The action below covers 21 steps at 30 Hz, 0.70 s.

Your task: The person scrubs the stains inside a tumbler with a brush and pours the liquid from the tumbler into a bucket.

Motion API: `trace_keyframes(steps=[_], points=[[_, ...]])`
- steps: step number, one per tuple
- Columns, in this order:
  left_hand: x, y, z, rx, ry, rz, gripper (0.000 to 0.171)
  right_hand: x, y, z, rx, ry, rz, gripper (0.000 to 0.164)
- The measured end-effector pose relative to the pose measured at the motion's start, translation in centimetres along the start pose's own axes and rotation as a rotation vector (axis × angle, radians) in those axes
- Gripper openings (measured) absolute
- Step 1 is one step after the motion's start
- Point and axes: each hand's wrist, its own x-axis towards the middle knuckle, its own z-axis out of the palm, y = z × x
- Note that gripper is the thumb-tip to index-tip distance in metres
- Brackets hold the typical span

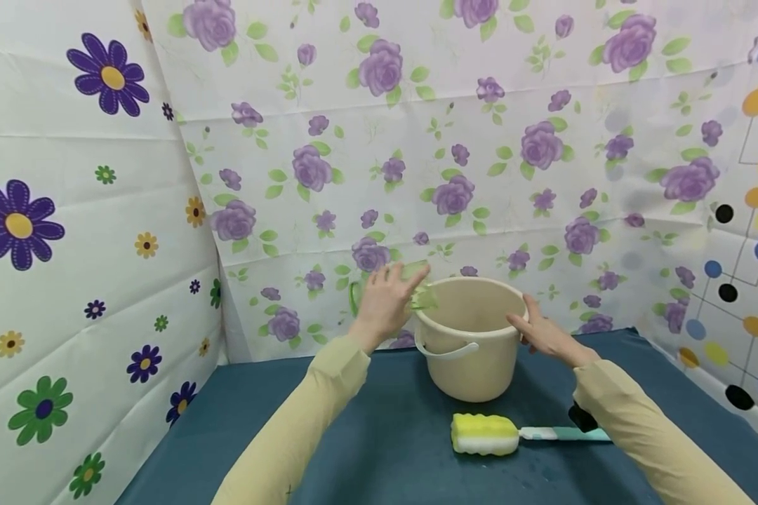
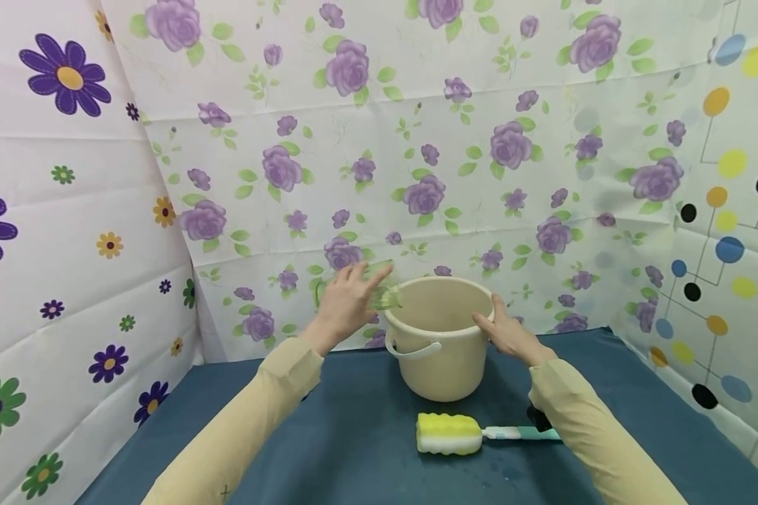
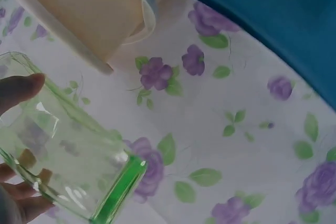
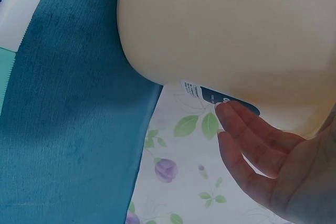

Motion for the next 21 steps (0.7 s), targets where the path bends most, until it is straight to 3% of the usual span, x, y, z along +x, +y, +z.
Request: trace_keyframes(steps=[5,13,21], points=[[-2.4,-0.9,0.1,-0.193,-0.008,-0.172,0.085,0.0,0.1,0.1,-0.001,-0.005,0.0,0.082],[-6.2,-1.4,0.1,-0.438,-0.051,-0.336,0.093,0.1,0.3,0.1,0.003,0.0,-0.01,0.082],[-8.9,-0.6,-0.3,-0.894,-0.079,-0.619,0.09,0.1,0.1,0.2,0.014,-0.002,0.003,0.082]])
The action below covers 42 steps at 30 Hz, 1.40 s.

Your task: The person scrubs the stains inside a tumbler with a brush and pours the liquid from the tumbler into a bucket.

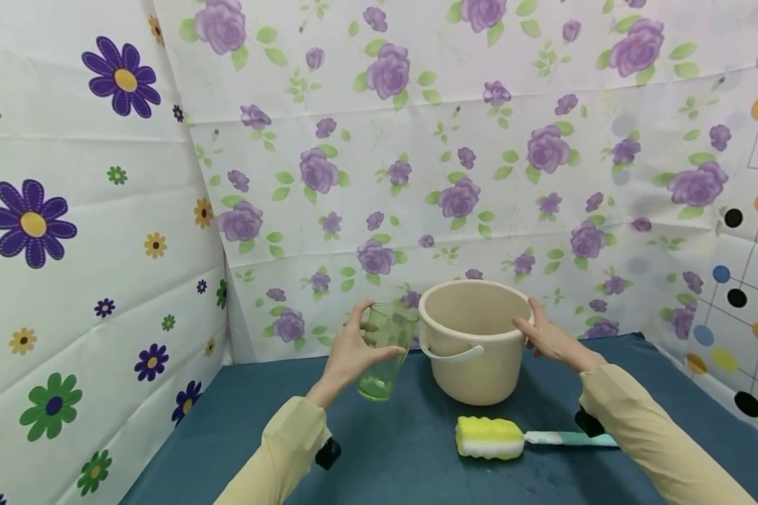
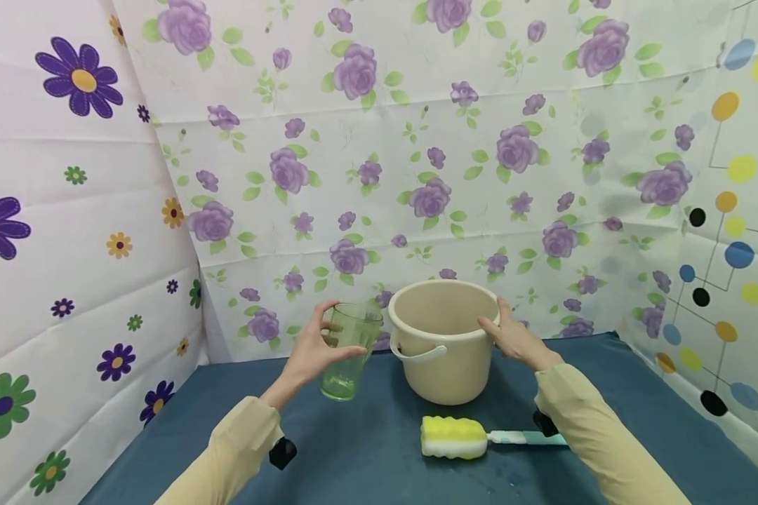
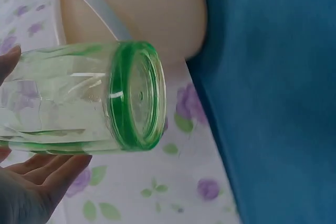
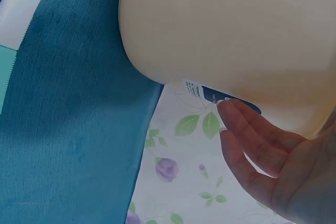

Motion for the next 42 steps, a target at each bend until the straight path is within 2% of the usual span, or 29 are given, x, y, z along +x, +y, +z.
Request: trace_keyframes(steps=[7,12,15,21,24,29,32,36,42], points=[[-1.6,-0.2,0.0,-0.345,-0.073,-0.125,0.085,0.0,0.0,-0.1,-0.007,0.002,0.009,0.082],[-3.5,0.3,-0.3,-0.501,-0.15,-0.154,0.079,0.1,0.1,0.0,0.0,0.002,0.006,0.083],[-4.8,0.5,-0.3,-0.504,-0.195,-0.14,0.078,0.0,0.2,0.0,0.002,0.003,0.003,0.083],[-6.2,-0.6,0.5,-0.486,-0.243,-0.097,0.08,0.0,0.2,-0.1,-0.008,0.01,0.003,0.082],[-6.5,-1.3,1.0,-0.522,-0.28,-0.087,0.081,0.0,0.1,0.0,-0.005,0.014,0.002,0.081],[-6.8,-3.1,2.0,-0.624,-0.339,-0.024,0.084,0.0,-0.1,0.2,0.0,0.013,0.0,0.081],[-6.8,-4.3,2.7,-0.649,-0.361,0.0,0.086,-0.1,-0.1,0.2,-0.002,0.011,0.006,0.082],[-6.9,-5.3,3.4,-0.654,-0.367,0.008,0.086,0.0,0.0,0.2,0.0,0.012,0.004,0.081],[-7.2,-5.5,3.6,-0.673,-0.378,-0.022,0.085,0.1,0.1,0.0,0.016,0.0,-0.01,0.081]])
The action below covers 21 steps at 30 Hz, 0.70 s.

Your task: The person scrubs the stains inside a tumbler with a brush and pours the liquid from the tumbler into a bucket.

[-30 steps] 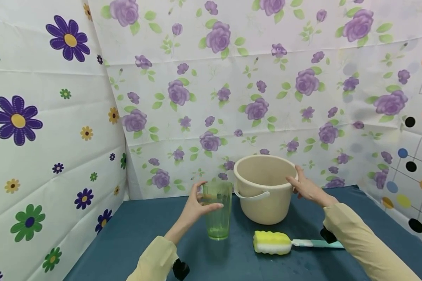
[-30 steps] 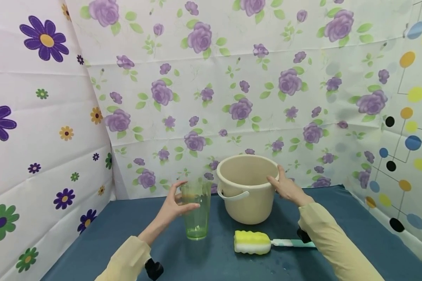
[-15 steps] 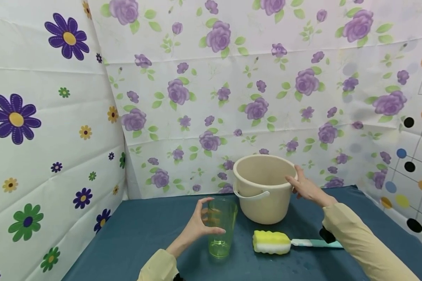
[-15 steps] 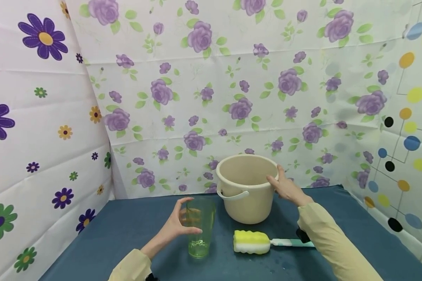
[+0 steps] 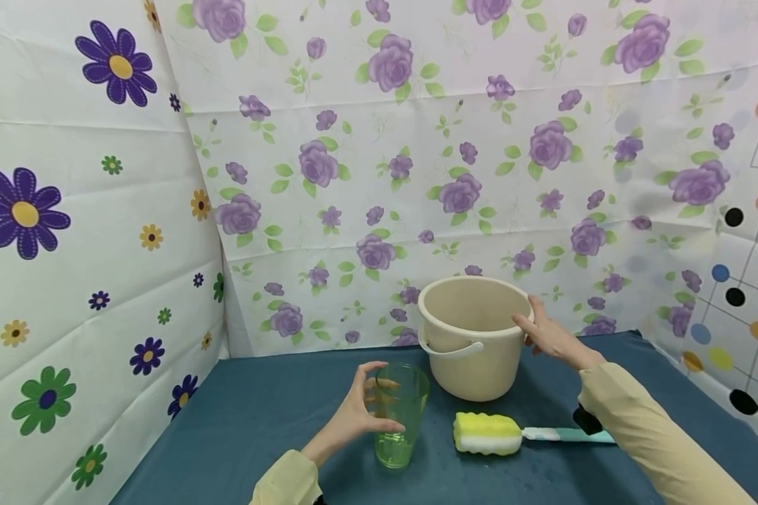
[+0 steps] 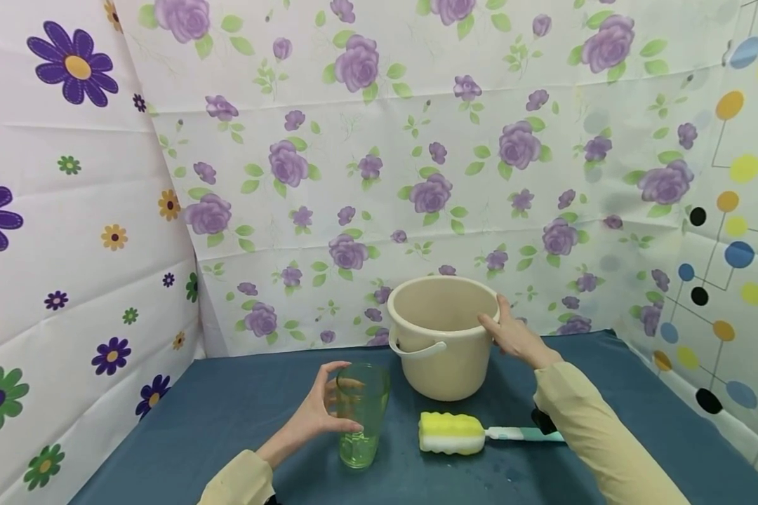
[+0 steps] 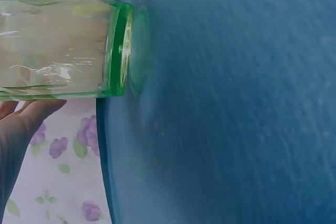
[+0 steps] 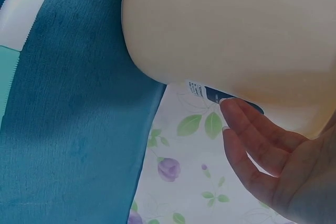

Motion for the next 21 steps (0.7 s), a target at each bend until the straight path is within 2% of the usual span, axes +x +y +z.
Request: trace_keyframes(steps=[7,12,17,21], points=[[-0.2,-0.6,-0.2,0.009,-0.025,0.023,0.087,-0.4,0.0,-0.5,-0.027,-0.018,0.003,0.081],[-0.5,-0.7,-0.4,0.053,-0.046,0.024,0.089,-0.7,0.0,-1.1,-0.06,-0.019,0.006,0.082],[-0.7,-0.7,-0.5,0.071,-0.08,0.022,0.092,-0.9,0.5,-1.5,-0.099,0.024,-0.001,0.085],[-1.1,-0.5,-1.2,0.154,-0.096,-0.032,0.096,-1.3,1.1,-1.9,-0.162,0.063,0.005,0.085]])
